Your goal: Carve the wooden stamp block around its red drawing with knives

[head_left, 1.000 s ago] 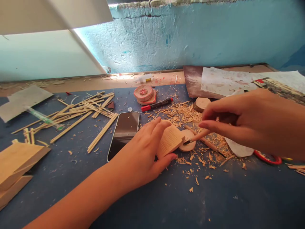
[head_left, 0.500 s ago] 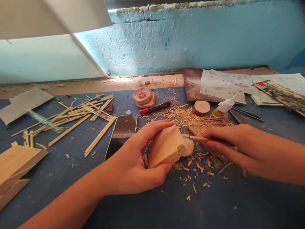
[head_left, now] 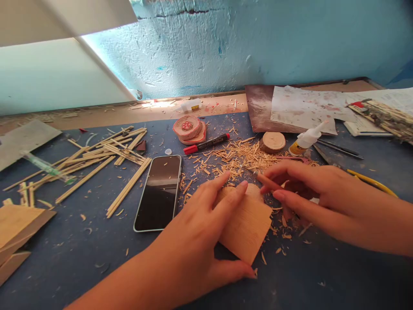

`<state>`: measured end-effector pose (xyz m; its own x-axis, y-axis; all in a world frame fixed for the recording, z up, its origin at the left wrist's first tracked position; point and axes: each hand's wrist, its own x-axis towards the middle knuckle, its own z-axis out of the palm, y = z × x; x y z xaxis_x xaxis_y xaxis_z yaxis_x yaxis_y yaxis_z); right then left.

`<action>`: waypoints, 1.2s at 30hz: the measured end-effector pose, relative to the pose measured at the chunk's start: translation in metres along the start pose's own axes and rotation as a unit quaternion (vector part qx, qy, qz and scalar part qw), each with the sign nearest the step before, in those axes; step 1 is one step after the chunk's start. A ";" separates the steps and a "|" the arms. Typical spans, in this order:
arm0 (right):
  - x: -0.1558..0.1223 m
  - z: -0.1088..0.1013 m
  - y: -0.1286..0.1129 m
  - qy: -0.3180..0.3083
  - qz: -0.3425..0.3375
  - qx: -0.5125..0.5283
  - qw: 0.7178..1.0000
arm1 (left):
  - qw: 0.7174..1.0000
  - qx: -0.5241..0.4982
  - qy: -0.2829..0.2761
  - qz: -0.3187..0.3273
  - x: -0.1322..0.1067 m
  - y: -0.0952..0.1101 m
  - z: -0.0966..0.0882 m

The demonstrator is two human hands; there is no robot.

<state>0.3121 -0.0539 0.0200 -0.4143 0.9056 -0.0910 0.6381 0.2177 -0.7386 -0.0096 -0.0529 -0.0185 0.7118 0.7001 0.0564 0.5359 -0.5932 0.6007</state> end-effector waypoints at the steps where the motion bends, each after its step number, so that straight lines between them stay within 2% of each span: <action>1: 0.002 0.001 0.002 0.023 0.002 -0.014 1.000 | 1.000 -0.007 0.002 0.011 0.000 0.000 0.004; 4: 0.007 0.000 0.010 0.058 -0.026 -0.091 0.994 | 0.999 -0.034 0.032 0.021 0.001 -0.004 0.007; 8: 0.010 -0.004 0.017 0.043 -0.091 -0.144 0.984 | 0.993 -0.040 0.097 0.046 0.005 -0.007 -0.004; 11: 0.009 -0.001 0.021 0.045 -0.075 -0.153 0.984 | 0.989 -0.040 0.134 0.049 0.009 -0.005 -0.016; 14: 0.007 0.004 0.023 0.033 -0.048 -0.177 0.982 | 0.988 -0.073 0.128 0.047 0.012 -0.004 -0.024; 17: 0.006 0.007 0.023 0.014 -0.056 -0.171 0.984 | 0.985 -0.111 0.121 0.048 0.014 -0.006 -0.029; 22: 0.006 0.004 0.019 0.008 -0.069 -0.159 0.985 | 0.987 -0.081 0.121 0.062 0.016 -0.010 -0.034; 26: 0.005 0.003 0.015 0.041 -0.057 -0.158 0.985 | 0.988 -0.084 0.114 0.067 0.016 -0.013 -0.036; 29: 0.002 0.006 0.010 0.081 -0.032 -0.078 0.993 | 0.989 -0.079 0.111 0.064 0.017 -0.015 -0.037; 31: 0.000 0.008 0.006 0.066 0.014 0.069 0.995 | 0.989 -0.083 0.097 0.069 0.017 -0.016 -0.038; 34: -0.001 0.009 -0.002 0.008 0.072 0.288 0.955 | 0.988 -0.101 0.071 0.091 0.019 -0.017 -0.039; 36: 0.000 0.007 -0.007 0.008 0.077 0.328 0.942 | 0.988 -0.103 0.053 0.100 0.020 -0.016 -0.040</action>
<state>0.3032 -0.0575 0.0202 -0.3356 0.9148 -0.2248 0.1500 -0.1837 -0.9715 -0.0226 -0.0135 0.0047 0.7367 0.6210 0.2677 0.2772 -0.6384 0.7180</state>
